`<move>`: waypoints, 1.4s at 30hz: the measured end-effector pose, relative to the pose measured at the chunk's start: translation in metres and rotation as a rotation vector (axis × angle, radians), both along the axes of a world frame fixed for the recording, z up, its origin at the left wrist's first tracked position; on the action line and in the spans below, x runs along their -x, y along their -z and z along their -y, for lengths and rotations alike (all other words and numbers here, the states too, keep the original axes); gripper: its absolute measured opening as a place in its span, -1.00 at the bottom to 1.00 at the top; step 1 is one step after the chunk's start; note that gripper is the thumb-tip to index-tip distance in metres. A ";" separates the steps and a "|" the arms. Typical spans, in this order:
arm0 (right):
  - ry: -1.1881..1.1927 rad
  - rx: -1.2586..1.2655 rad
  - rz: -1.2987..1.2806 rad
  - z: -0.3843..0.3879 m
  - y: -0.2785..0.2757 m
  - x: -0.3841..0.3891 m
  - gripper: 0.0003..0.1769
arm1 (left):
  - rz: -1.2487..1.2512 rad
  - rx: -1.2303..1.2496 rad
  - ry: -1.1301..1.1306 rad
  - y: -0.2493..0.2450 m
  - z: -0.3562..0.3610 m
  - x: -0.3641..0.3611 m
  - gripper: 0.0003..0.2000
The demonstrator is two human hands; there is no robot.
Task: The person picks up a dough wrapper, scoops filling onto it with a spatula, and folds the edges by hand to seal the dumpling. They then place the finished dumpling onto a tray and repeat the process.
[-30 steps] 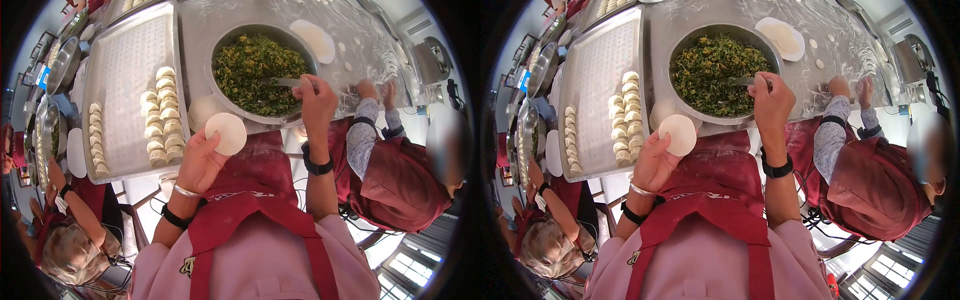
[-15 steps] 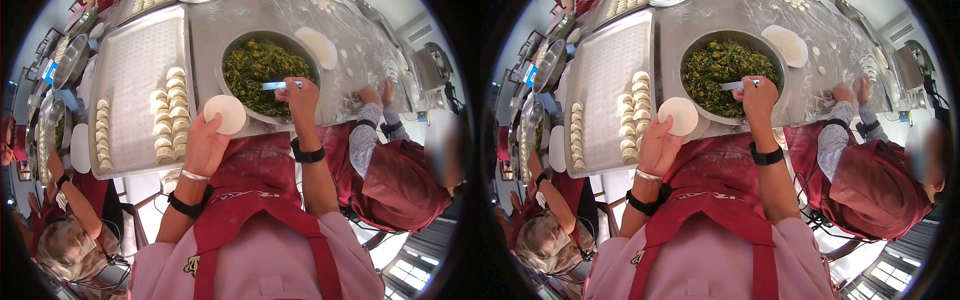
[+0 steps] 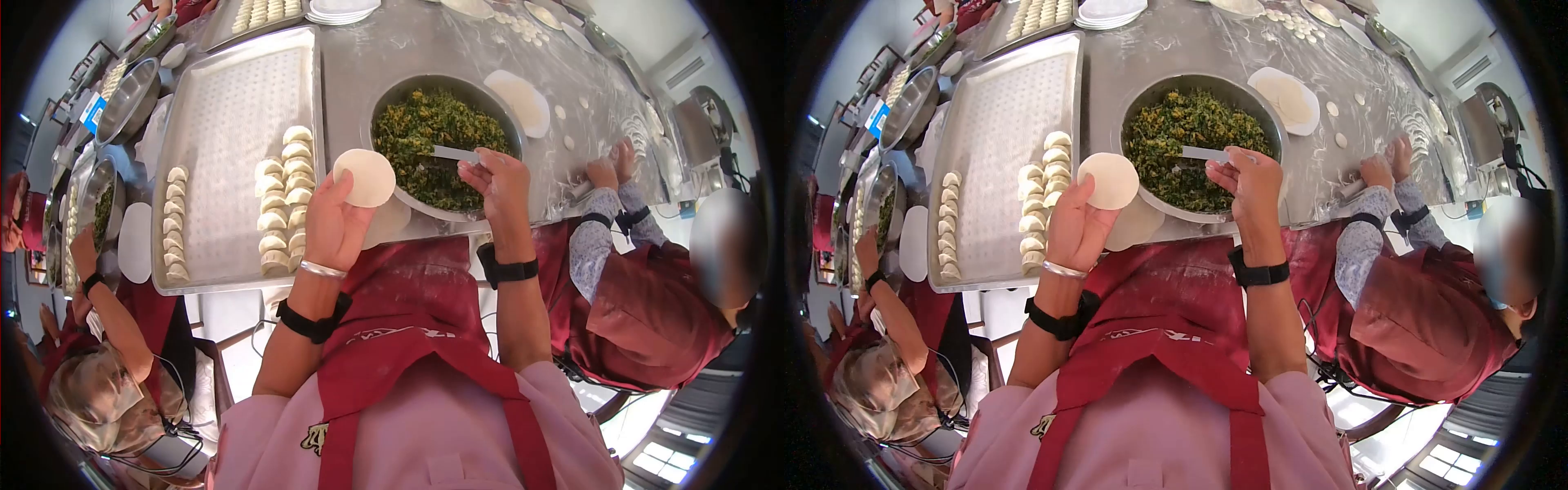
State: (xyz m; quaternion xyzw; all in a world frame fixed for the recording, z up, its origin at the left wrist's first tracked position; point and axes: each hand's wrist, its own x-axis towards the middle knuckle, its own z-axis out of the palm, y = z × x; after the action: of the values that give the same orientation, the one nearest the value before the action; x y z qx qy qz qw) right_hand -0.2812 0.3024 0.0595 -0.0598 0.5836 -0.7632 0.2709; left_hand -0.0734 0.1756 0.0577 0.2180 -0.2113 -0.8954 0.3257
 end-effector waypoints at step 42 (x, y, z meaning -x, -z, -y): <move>0.017 -0.018 -0.243 -0.052 -0.035 -0.035 -0.72 | -0.182 -0.089 0.266 -0.011 -0.021 0.045 -0.60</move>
State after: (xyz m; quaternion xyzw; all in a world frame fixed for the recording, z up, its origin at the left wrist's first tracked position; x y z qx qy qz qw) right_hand -0.2465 0.3543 0.0945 -0.1445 0.6194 -0.7474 0.1919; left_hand -0.1187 0.1964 0.0682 0.1203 -0.1683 -0.9551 0.2120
